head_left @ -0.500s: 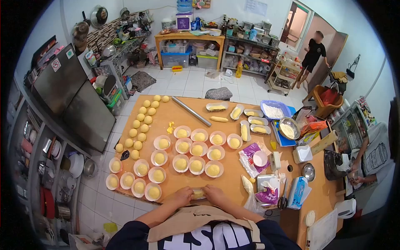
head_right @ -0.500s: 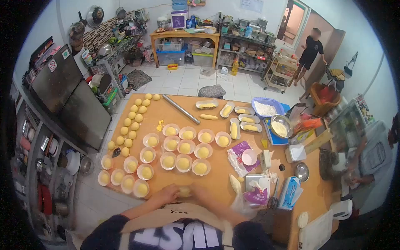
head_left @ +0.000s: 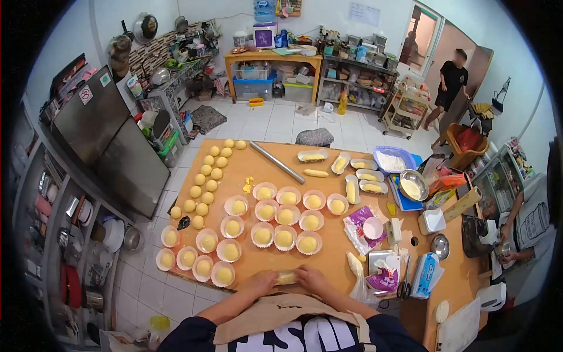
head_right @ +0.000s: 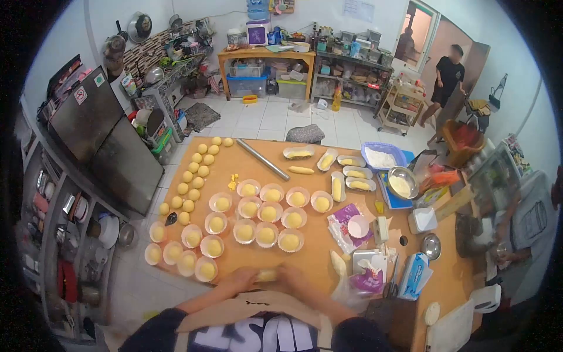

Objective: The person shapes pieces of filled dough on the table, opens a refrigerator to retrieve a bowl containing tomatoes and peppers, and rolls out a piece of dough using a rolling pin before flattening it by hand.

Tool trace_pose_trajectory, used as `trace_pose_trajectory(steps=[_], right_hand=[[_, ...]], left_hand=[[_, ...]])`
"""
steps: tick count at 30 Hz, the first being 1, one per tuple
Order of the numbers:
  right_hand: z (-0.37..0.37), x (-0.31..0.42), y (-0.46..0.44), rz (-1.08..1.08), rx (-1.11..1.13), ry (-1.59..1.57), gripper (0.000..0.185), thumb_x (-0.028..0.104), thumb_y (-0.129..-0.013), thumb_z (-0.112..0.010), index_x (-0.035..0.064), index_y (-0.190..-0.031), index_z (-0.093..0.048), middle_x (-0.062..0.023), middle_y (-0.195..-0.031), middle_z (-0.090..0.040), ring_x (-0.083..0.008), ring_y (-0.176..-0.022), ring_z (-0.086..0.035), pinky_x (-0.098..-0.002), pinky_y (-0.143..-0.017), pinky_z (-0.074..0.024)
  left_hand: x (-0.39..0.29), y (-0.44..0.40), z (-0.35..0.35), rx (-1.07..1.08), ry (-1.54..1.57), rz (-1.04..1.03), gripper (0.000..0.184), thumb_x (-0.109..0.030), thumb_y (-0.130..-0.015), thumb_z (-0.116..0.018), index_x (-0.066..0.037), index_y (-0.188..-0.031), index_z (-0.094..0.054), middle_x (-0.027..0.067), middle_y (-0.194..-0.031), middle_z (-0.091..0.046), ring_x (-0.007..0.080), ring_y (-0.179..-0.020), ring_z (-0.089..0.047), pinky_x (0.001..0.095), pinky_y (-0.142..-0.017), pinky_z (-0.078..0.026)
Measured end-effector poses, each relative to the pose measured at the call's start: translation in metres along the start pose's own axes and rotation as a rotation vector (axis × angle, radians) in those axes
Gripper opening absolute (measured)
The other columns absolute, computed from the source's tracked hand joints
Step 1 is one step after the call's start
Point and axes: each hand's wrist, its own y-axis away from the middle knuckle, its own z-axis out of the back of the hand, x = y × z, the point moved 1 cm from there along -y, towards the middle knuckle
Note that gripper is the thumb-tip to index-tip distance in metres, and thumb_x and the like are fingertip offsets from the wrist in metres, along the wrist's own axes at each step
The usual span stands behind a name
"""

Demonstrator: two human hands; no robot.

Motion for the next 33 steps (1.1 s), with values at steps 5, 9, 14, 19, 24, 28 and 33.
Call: trace_pose_trajectory(steps=[5,9,14,19,24,28,33], right_hand=[[-0.006,-0.016,0.006,0.213,-0.005,0.272,0.027,0.011,-0.079,-0.063,0.0099,-0.106,-0.065,-0.0134,-0.093,-0.066,-0.0336,-0.084,-0.065,-0.0419,-0.07,-0.0531],[0.0,-0.008,0.011,0.199,-0.033,0.086,0.036,0.012,-0.08,-0.061,0.0108,-0.116,-0.061,-0.0135,-0.092,-0.066,-0.0341,-0.083,-0.066,-0.0432,-0.069,-0.0531],[0.01,0.006,0.016,0.196,-0.055,0.132,0.037,0.013,-0.082,-0.059,0.0112,-0.118,-0.06,-0.015,-0.09,-0.066,-0.0344,-0.08,-0.066,-0.0434,-0.069,-0.0529],[0.015,0.008,0.008,0.236,-0.001,0.454,0.029,0.014,-0.083,-0.06,0.0099,-0.111,-0.062,-0.0141,-0.088,-0.066,-0.0334,-0.079,-0.066,-0.0427,-0.071,-0.0529],[0.015,0.001,0.006,0.164,0.017,0.509,0.022,0.016,-0.08,-0.064,0.0091,-0.101,-0.065,-0.0119,-0.085,-0.066,-0.0314,-0.079,-0.066,-0.0416,-0.068,-0.0531],[0.023,0.037,0.005,0.203,-0.057,0.434,0.02,0.018,-0.079,-0.065,0.0096,-0.097,-0.067,-0.0095,-0.084,-0.065,-0.0298,-0.075,-0.065,-0.0402,-0.064,-0.053],[0.011,0.035,-0.005,0.217,-0.006,0.608,0.019,0.017,-0.077,-0.067,0.0118,-0.095,-0.069,-0.0061,-0.088,-0.064,-0.027,-0.079,-0.065,-0.0386,-0.064,-0.0529]], left_hand=[[-0.002,0.0,-0.001,0.032,0.003,0.036,0.015,-0.013,-0.082,-0.061,-0.003,-0.092,-0.065,0.0207,-0.09,-0.065,0.0363,-0.086,-0.064,0.0449,-0.079,-0.051],[0.001,0.001,-0.003,0.022,-0.02,0.004,0.017,-0.015,-0.081,-0.063,-0.003,-0.093,-0.064,0.0215,-0.092,-0.065,0.037,-0.088,-0.064,0.0452,-0.078,-0.051],[-0.006,-0.001,-0.002,0.051,0.062,0.052,0.028,-0.014,-0.08,-0.063,-0.001,-0.105,-0.059,0.0226,-0.098,-0.063,0.0377,-0.094,-0.062,0.046,-0.079,-0.05],[0.008,-0.004,-0.008,0.127,0.011,0.123,0.032,-0.007,-0.081,-0.058,0.0,-0.113,-0.056,0.021,-0.101,-0.063,0.0386,-0.096,-0.061,0.0456,-0.081,-0.049],[0.017,0.003,-0.005,0.069,0.008,0.13,0.033,-0.012,-0.083,-0.058,-0.005,-0.116,-0.059,0.0188,-0.103,-0.064,0.038,-0.1,-0.059,0.045,-0.086,-0.048],[0.009,0.001,-0.009,-0.088,0.018,0.005,0.035,-0.01,-0.083,-0.057,-0.006,-0.118,-0.058,0.0162,-0.102,-0.064,0.0357,-0.098,-0.061,0.0436,-0.084,-0.05],[-0.028,-0.017,0.016,0.074,-0.125,0.143,0.025,-0.013,-0.083,-0.058,-0.01,-0.107,-0.063,0.012,-0.1,-0.065,0.0314,-0.094,-0.063,0.0429,-0.078,-0.052]])
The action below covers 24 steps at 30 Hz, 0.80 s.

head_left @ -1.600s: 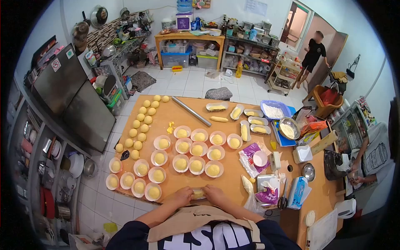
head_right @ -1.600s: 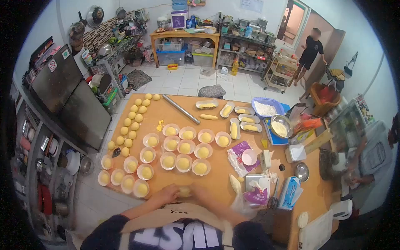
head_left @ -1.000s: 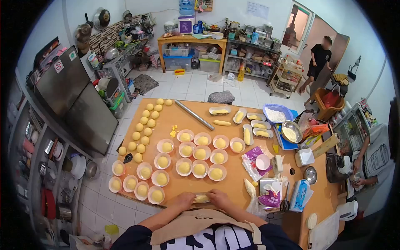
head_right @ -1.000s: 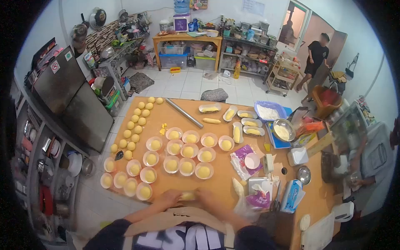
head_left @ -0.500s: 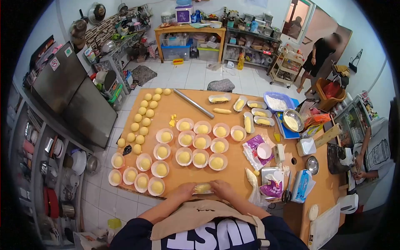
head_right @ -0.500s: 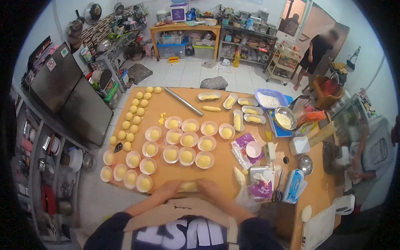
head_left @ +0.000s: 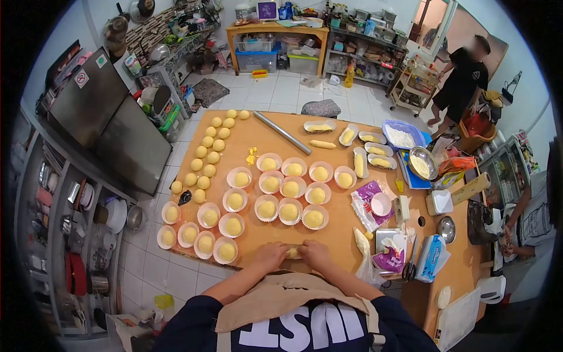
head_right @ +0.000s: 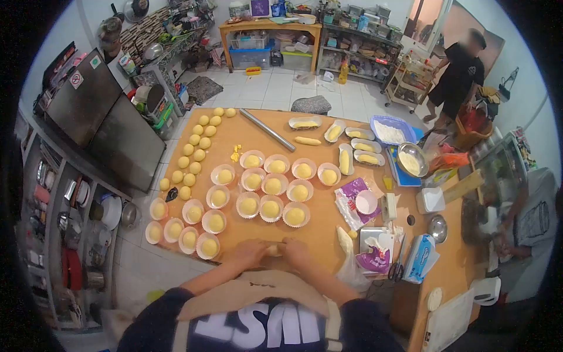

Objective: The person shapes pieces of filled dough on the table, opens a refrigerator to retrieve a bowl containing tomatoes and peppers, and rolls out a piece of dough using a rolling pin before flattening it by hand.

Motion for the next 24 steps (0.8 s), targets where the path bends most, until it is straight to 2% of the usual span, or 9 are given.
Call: trace_pose_trajectory(steps=[2,5,7,9,11,14,17,20,24], right_hand=[[-0.005,-0.004,0.0,-0.008,0.029,0.035,0.02,0.018,-0.076,-0.068,0.0134,-0.095,-0.07,-0.0054,-0.089,-0.064,-0.026,-0.082,-0.064,-0.038,-0.065,-0.0528],[0.001,-0.005,0.007,-0.057,-0.01,0.005,0.016,0.019,-0.077,-0.068,0.0137,-0.092,-0.071,-0.0045,-0.086,-0.063,-0.0253,-0.083,-0.063,-0.0379,-0.066,-0.0525],[-0.004,-0.005,0.01,-0.246,-0.078,-0.41,0.013,0.02,-0.079,-0.067,0.0127,-0.089,-0.07,-0.0046,-0.086,-0.062,-0.0251,-0.08,-0.063,-0.0378,-0.065,-0.0523],[-0.003,-0.003,0.011,-0.235,-0.128,-0.457,0.012,0.021,-0.08,-0.067,0.0118,-0.087,-0.07,-0.0046,-0.085,-0.061,-0.025,-0.079,-0.062,-0.0377,-0.065,-0.0521],[0.02,0.014,0.003,-0.028,-0.154,-0.134,0.012,0.021,-0.08,-0.067,0.0112,-0.085,-0.07,-0.0046,-0.086,-0.061,-0.0248,-0.078,-0.062,-0.0376,-0.065,-0.052],[0.018,0.016,-0.005,0.04,-0.088,-0.103,0.012,0.021,-0.08,-0.067,0.0116,-0.086,-0.07,-0.0046,-0.087,-0.061,-0.0244,-0.081,-0.062,-0.0369,-0.066,-0.0522],[0.01,0.015,-0.009,0.047,-0.01,-0.029,0.013,0.023,-0.08,-0.067,0.0104,-0.085,-0.069,-0.0044,-0.086,-0.061,-0.0241,-0.082,-0.061,-0.0369,-0.066,-0.0519],[-0.007,0.004,-0.005,-0.001,-0.036,-0.028,0.014,0.021,-0.078,-0.069,0.0083,-0.085,-0.069,-0.0061,-0.087,-0.062,-0.0263,-0.082,-0.062,-0.0383,-0.068,-0.0522],[-0.005,-0.005,0.005,-0.077,-0.142,-0.281,0.013,0.016,-0.077,-0.07,0.0061,-0.085,-0.068,-0.009,-0.087,-0.063,-0.0296,-0.082,-0.063,-0.0399,-0.071,-0.0526]], left_hand=[[-0.001,-0.004,0.001,0.086,-0.121,0.054,0.018,-0.016,-0.083,-0.059,-0.011,-0.099,-0.066,0.0103,-0.099,-0.065,0.0295,-0.091,-0.064,0.0424,-0.075,-0.052],[0.032,-0.005,-0.034,-0.107,-0.128,-0.164,0.012,-0.019,-0.083,-0.059,-0.012,-0.09,-0.066,0.0098,-0.096,-0.066,0.0269,-0.088,-0.065,0.0401,-0.072,-0.052],[0.028,-0.004,-0.034,-0.105,-0.05,-0.09,0.013,-0.019,-0.084,-0.058,-0.012,-0.091,-0.066,0.0093,-0.097,-0.065,0.0276,-0.091,-0.064,0.04,-0.073,-0.052],[0.023,-0.004,-0.036,-0.149,0.005,-0.072,0.014,-0.018,-0.085,-0.057,-0.012,-0.093,-0.067,0.0091,-0.098,-0.065,0.0284,-0.093,-0.063,0.0405,-0.075,-0.051],[0.018,-0.005,-0.039,-0.24,0.035,-0.111,0.014,-0.016,-0.085,-0.056,-0.011,-0.093,-0.067,0.009,-0.098,-0.065,0.0292,-0.093,-0.063,0.0415,-0.077,-0.051],[-0.001,-0.007,-0.018,-0.207,-0.008,-0.065,0.017,-0.016,-0.086,-0.054,-0.011,-0.096,-0.066,0.0092,-0.097,-0.065,0.0305,-0.092,-0.063,0.0433,-0.078,-0.05],[0.014,-0.013,-0.029,-0.2,0.027,-0.187,0.018,-0.018,-0.086,-0.055,-0.01,-0.097,-0.066,0.0095,-0.094,-0.064,0.0306,-0.089,-0.063,0.0426,-0.076,-0.051],[0.013,-0.013,-0.022,-0.123,-0.024,-0.138,0.016,-0.018,-0.086,-0.057,-0.01,-0.096,-0.066,0.0105,-0.09,-0.063,0.0313,-0.088,-0.063,0.0415,-0.075,-0.051],[0.037,-0.015,-0.059,-0.26,0.091,-0.124,0.014,-0.017,-0.085,-0.06,-0.008,-0.094,-0.066,0.0121,-0.092,-0.065,0.0322,-0.087,-0.063,0.042,-0.074,-0.051]])
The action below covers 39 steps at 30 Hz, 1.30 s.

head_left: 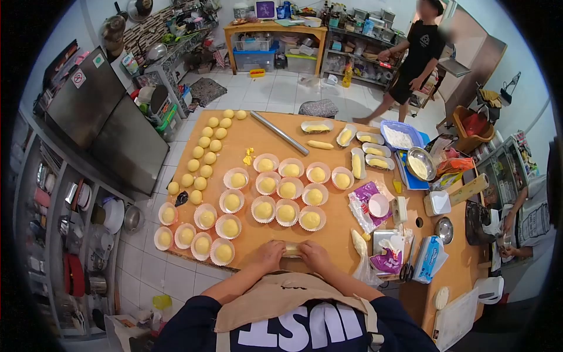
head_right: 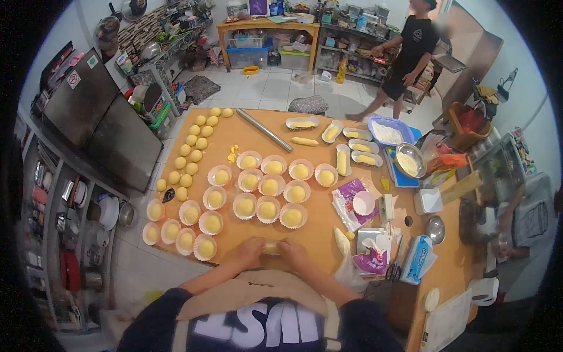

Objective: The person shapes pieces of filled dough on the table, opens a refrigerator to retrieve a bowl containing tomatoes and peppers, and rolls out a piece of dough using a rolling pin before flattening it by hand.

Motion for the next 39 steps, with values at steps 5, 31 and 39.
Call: trace_pose_trajectory(steps=[5,31,39], right_hand=[[-0.006,-0.015,0.005,0.005,0.005,0.034,0.011,0.013,-0.077,-0.069,0.0065,-0.085,-0.067,-0.0102,-0.084,-0.064,-0.0299,-0.081,-0.063,-0.0401,-0.071,-0.0529],[0.012,0.003,-0.001,-0.013,-0.003,0.097,0.012,0.017,-0.081,-0.065,0.0089,-0.09,-0.068,-0.0085,-0.087,-0.065,-0.0278,-0.083,-0.064,-0.0396,-0.068,-0.0534],[0.006,0.0,-0.008,-0.007,0.072,0.227,0.009,0.017,-0.081,-0.066,0.0089,-0.082,-0.069,-0.0082,-0.081,-0.063,-0.0273,-0.08,-0.065,-0.0391,-0.066,-0.0529]], left_hand=[[-0.009,0.002,0.015,-0.116,0.176,-0.006,0.016,-0.016,-0.086,-0.061,-0.006,-0.097,-0.066,0.0135,-0.099,-0.066,0.0337,-0.087,-0.064,0.0427,-0.073,-0.052],[-0.017,0.0,0.045,-0.049,0.07,0.048,0.012,-0.012,-0.083,-0.06,-0.009,-0.093,-0.066,0.0118,-0.082,-0.062,0.0318,-0.077,-0.062,0.0426,-0.069,-0.051],[-0.023,-0.008,0.05,0.03,-0.122,0.054,0.01,-0.014,-0.083,-0.058,-0.006,-0.088,-0.061,0.0128,-0.093,-0.061,0.0328,-0.084,-0.06,0.0417,-0.073,-0.051]])
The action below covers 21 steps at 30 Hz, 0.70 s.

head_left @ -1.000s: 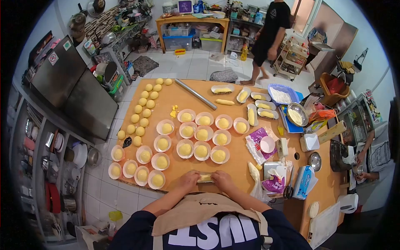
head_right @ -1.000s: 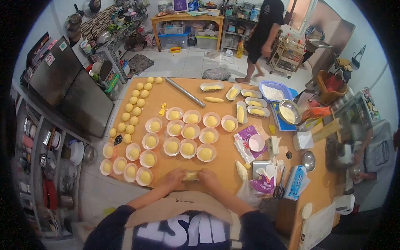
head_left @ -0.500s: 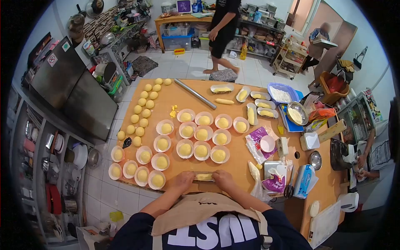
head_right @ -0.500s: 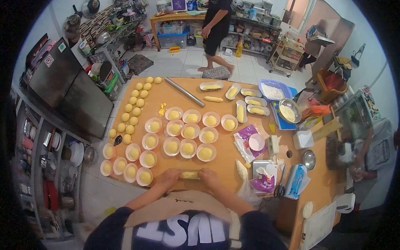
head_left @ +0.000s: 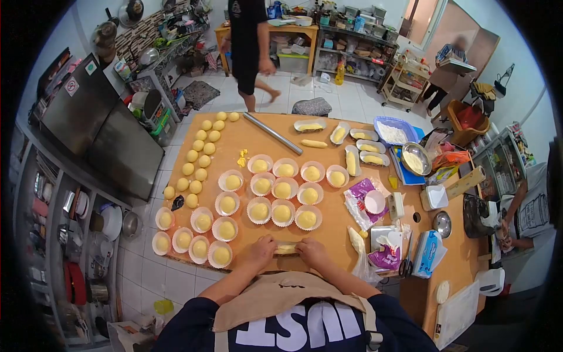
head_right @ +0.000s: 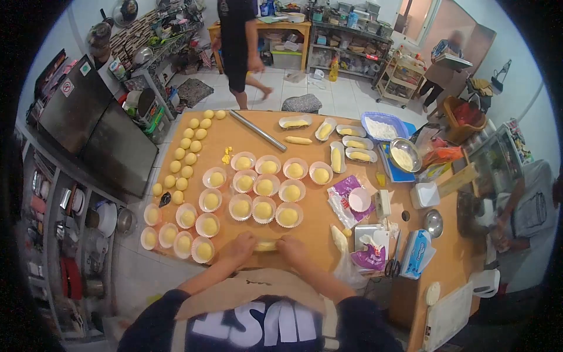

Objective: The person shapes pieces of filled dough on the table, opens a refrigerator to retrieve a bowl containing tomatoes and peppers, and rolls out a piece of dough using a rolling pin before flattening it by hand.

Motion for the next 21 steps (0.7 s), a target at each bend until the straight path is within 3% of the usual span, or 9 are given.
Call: trace_pose_trajectory(steps=[2,5,8,11,14,17,21], right_hand=[[-0.007,-0.007,0.002,0.002,-0.031,-0.008,0.008,0.015,-0.08,-0.066,0.0082,-0.078,-0.068,-0.0083,-0.08,-0.062,-0.0275,-0.079,-0.064,-0.0394,-0.065,-0.0526],[0.001,-0.005,0.008,0.02,-0.12,-0.192,0.01,0.014,-0.078,-0.067,0.0074,-0.086,-0.067,-0.0094,-0.088,-0.062,-0.029,-0.079,-0.064,-0.0399,-0.066,-0.0528],[0.01,0.003,0.007,-0.062,-0.034,-0.175,0.026,0.014,-0.077,-0.069,0.0067,-0.101,-0.063,-0.0117,-0.098,-0.062,-0.031,-0.084,-0.064,-0.0408,-0.07,-0.0529],[-0.001,-0.002,0.003,-0.033,0.075,-0.08,0.037,0.017,-0.077,-0.071,0.0056,-0.11,-0.059,-0.0135,-0.103,-0.061,-0.0323,-0.091,-0.062,-0.0422,-0.076,-0.0522],[0.008,0.012,0.0,-0.058,0.121,-0.071,0.038,0.017,-0.075,-0.072,0.0043,-0.109,-0.059,-0.0142,-0.101,-0.061,-0.0333,-0.096,-0.061,-0.0434,-0.08,-0.0511],[0.002,0.013,-0.003,-0.123,0.2,-0.026,0.041,0.018,-0.074,-0.073,0.0047,-0.11,-0.058,-0.0148,-0.102,-0.06,-0.034,-0.097,-0.06,-0.0435,-0.081,-0.0509],[-0.007,0.008,-0.003,-0.075,0.132,-0.038,0.035,0.013,-0.075,-0.07,0.0053,-0.107,-0.057,-0.0155,-0.103,-0.057,-0.0351,-0.099,-0.058,-0.0442,-0.081,-0.0501]], left_hand=[[0.007,0.003,-0.007,0.006,0.03,-0.007,0.01,-0.013,-0.084,-0.057,-0.004,-0.087,-0.059,0.0136,-0.098,-0.06,0.0338,-0.09,-0.06,0.0428,-0.076,-0.05],[0.02,0.005,-0.02,0.095,0.134,-0.069,0.016,-0.013,-0.086,-0.056,-0.004,-0.1,-0.056,0.0148,-0.104,-0.059,0.0356,-0.097,-0.058,0.0452,-0.08,-0.049],[-0.001,0.005,-0.003,0.147,0.255,0.092,0.031,-0.014,-0.087,-0.058,-0.005,-0.116,-0.05,0.0179,-0.107,-0.059,0.038,-0.099,-0.058,0.0462,-0.083,-0.049],[-0.006,0.003,0.001,0.063,0.139,-0.008,0.045,-0.016,-0.086,-0.063,-0.004,-0.125,-0.044,0.0207,-0.104,-0.06,0.0383,-0.097,-0.059,0.0456,-0.083,-0.049],[0.003,0.001,-0.012,0.047,0.126,-0.012,0.047,-0.018,-0.081,-0.068,-0.003,-0.12,-0.046,0.0213,-0.104,-0.06,0.0384,-0.098,-0.059,0.0455,-0.083,-0.049],[-0.007,-0.008,0.0,0.256,0.15,0.124,0.048,-0.018,-0.078,-0.071,-0.003,-0.116,-0.048,0.0219,-0.104,-0.059,0.0381,-0.098,-0.059,0.0461,-0.083,-0.049],[0.006,-0.008,-0.016,0.276,0.132,0.123,0.045,-0.016,-0.075,-0.072,-0.004,-0.113,-0.049,0.02,-0.104,-0.057,0.0368,-0.098,-0.058,0.0451,-0.084,-0.049]])
